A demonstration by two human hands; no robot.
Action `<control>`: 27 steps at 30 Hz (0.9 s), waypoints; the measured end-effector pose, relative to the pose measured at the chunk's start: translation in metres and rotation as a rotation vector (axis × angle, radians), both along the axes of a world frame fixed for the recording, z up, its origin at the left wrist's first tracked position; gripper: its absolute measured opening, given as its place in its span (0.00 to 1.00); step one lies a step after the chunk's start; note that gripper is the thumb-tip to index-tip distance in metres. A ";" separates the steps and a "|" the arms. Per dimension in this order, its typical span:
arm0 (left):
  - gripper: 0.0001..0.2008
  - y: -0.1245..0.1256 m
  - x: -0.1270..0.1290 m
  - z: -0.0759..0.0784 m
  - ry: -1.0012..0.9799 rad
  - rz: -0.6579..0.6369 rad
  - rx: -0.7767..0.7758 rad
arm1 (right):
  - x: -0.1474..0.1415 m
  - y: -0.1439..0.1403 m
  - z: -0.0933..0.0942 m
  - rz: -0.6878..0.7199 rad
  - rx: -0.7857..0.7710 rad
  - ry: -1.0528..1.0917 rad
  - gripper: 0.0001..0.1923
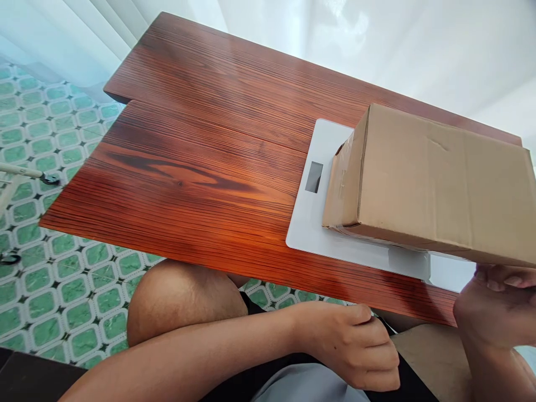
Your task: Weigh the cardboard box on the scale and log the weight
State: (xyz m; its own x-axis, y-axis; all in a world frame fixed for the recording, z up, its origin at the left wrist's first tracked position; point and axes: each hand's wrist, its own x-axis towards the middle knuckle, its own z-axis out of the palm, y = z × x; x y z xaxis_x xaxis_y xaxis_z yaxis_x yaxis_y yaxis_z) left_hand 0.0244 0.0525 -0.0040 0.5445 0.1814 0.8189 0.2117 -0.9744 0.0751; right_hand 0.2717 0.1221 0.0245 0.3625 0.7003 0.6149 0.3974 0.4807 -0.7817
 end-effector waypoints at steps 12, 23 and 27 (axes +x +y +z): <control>0.09 0.000 -0.001 -0.001 0.001 0.000 0.005 | -0.002 0.000 0.001 -0.011 -0.005 0.004 0.24; 0.08 0.000 -0.001 -0.002 0.015 0.002 -0.007 | 0.003 0.003 -0.001 0.054 -0.010 0.019 0.26; 0.08 0.002 -0.001 -0.001 0.020 0.003 -0.006 | 0.003 0.002 -0.005 0.045 -0.009 -0.010 0.24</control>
